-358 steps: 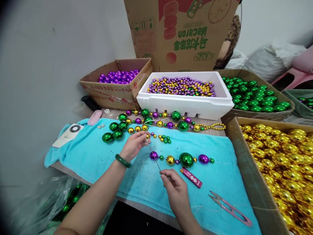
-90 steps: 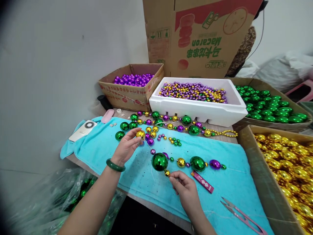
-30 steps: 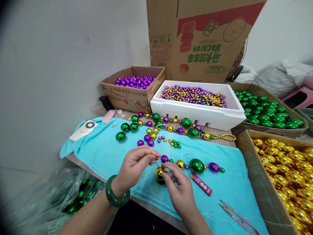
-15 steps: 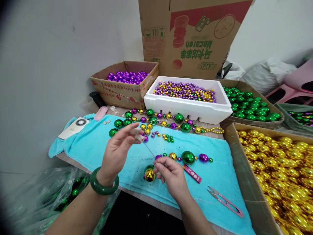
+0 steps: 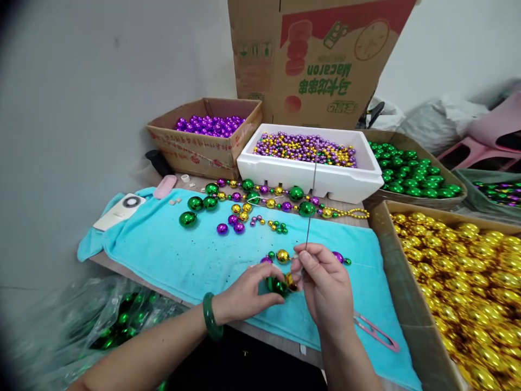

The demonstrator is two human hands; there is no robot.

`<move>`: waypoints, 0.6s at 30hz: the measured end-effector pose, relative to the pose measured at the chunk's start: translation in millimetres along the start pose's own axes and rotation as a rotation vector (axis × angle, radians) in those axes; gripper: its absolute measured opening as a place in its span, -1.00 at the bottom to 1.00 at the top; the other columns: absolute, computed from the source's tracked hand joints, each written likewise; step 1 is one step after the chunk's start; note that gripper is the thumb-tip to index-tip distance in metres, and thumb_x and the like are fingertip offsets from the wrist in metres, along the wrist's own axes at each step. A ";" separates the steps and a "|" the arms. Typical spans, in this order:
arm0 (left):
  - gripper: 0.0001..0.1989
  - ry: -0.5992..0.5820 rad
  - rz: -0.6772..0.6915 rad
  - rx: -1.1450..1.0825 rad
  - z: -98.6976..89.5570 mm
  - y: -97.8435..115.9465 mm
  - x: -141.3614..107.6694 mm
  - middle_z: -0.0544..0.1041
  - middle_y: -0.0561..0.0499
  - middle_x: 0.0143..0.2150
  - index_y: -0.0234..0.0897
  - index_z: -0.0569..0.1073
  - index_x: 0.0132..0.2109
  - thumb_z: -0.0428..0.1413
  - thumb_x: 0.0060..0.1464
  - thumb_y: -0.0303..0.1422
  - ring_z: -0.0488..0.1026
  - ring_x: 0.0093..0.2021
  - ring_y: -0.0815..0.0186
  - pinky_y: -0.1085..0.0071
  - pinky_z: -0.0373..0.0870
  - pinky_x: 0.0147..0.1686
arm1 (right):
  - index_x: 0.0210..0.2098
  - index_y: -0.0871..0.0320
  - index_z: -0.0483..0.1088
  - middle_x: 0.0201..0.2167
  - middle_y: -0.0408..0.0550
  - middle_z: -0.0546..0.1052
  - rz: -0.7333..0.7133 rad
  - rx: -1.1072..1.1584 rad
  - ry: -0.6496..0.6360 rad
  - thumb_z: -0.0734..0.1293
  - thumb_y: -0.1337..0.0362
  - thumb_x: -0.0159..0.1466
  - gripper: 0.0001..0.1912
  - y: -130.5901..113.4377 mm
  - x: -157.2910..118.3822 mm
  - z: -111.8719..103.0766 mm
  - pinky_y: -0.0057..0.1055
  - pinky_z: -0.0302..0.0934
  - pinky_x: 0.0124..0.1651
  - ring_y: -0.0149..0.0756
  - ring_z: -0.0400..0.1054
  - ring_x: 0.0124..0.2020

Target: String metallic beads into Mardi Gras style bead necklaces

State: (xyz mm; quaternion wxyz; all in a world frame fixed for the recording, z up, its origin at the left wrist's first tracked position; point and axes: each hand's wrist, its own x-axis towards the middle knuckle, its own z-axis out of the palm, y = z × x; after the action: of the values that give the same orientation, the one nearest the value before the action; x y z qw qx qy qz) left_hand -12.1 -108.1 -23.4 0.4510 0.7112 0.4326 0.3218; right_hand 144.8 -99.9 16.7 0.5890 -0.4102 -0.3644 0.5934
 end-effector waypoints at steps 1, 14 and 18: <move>-0.45 0.032 0.003 -0.009 4.4 -2.4 -0.7 0.45 -0.09 0.00 -0.17 0.36 0.03 0.28 -0.15 -0.26 0.35 0.01 0.12 0.13 0.20 0.03 | -0.35 0.15 0.42 -0.62 -0.16 0.41 0.003 0.008 -0.001 0.38 0.24 0.10 -0.86 -2.2 -1.3 1.0 -0.57 0.10 -0.66 -0.46 0.26 -0.63; -0.76 0.000 0.081 -0.051 4.7 0.0 11.2 0.48 -0.03 -0.14 -0.22 0.42 -0.14 0.11 -0.03 -0.42 0.41 -0.16 0.24 0.32 0.31 -0.13 | -0.38 0.13 0.42 -0.62 -0.18 0.38 -0.273 0.013 0.058 0.37 0.31 0.13 -0.94 -40.6 -15.8 -0.7 -0.54 0.09 -0.60 -0.46 0.27 -0.57; -0.74 -0.242 0.085 0.150 -32.5 -2.6 9.5 0.47 0.00 -0.16 -0.19 0.43 -0.15 0.08 -0.05 -0.48 0.40 -0.19 0.26 0.33 0.31 -0.17 | -0.46 0.20 0.43 -0.68 -0.17 0.33 -0.438 0.063 0.234 0.43 0.36 0.03 -0.91 -65.0 -12.8 -18.9 -0.54 0.01 -0.63 -0.48 0.21 -0.62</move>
State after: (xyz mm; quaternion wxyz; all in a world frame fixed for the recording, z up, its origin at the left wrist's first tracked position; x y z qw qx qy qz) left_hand -36.5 -87.2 -12.5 0.4316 0.7941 0.3675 0.2193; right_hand 187.7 -111.0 69.4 0.7540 -0.3690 -0.3552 0.4112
